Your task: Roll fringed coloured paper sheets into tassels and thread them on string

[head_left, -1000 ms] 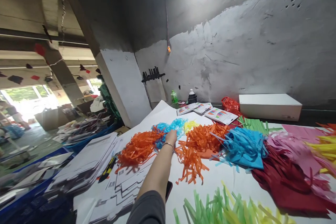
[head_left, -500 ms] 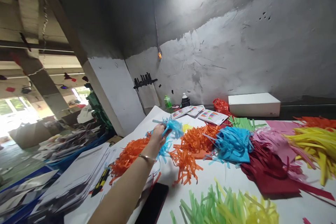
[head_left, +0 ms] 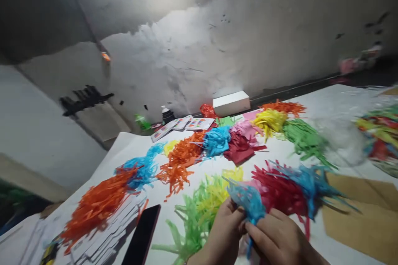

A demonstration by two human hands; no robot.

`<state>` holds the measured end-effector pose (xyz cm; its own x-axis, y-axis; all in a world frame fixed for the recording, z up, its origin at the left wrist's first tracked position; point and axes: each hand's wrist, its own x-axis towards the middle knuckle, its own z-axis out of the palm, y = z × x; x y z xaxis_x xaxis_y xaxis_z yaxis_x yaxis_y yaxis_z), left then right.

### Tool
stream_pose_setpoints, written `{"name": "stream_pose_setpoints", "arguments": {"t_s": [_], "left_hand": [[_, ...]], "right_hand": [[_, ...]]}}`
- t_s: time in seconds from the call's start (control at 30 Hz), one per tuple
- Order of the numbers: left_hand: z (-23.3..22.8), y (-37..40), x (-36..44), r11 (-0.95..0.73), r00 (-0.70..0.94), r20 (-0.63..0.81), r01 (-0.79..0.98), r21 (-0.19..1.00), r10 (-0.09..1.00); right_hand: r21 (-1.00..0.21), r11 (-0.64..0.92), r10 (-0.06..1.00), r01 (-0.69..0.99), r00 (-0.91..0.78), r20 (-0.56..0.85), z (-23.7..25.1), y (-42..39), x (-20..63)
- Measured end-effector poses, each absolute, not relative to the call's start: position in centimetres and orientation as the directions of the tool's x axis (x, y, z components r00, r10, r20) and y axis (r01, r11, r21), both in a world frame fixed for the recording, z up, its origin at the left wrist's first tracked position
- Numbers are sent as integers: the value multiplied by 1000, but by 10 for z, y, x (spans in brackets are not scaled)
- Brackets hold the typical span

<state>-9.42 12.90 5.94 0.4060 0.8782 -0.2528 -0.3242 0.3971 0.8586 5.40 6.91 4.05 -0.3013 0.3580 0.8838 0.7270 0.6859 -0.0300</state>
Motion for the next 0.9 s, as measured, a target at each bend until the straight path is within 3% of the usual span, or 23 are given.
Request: {"name": "stream_pose_setpoints", "arguments": {"t_s": [0.07,0.17,0.27,0.37,0.43,0.5,0.57,0.63,0.77,0.9], "left_hand": [[46,119,-92,441,422,-299,-294,848,856],[33,116,-109,383,283,-317,-218,898,905],[25,114,-126,224,250,-204,-53,973,946],[16,108,-122,-61,421,-21,181,982,907],[7,103,-107,-389,559,184,274,879,808],[-3,100,-89,-689,669,365,310,655,648],[-11,100,-74,-840,751,417,337,426,513],[-16,101,-64,-880,783,408,377,289,469],[-10,109,-51,-892,837,308,428,144,452],[-8,127,-46,-886,882,111,463,-17,459]], "right_hand": [[-41,626,383,779,-261,886,38,68,72],[-86,455,431,887,-135,892,34,56,134],[-53,245,379,968,-45,924,33,35,208],[17,76,394,997,-46,918,26,24,247],[32,142,535,989,-103,839,14,26,248],[-5,227,688,974,-157,708,-1,30,240],[-79,226,793,971,-136,594,-13,34,236],[-169,95,865,981,3,502,-19,37,239],[-257,-218,922,941,285,261,-11,58,246],[-236,-248,965,940,262,29,7,98,214]]}}
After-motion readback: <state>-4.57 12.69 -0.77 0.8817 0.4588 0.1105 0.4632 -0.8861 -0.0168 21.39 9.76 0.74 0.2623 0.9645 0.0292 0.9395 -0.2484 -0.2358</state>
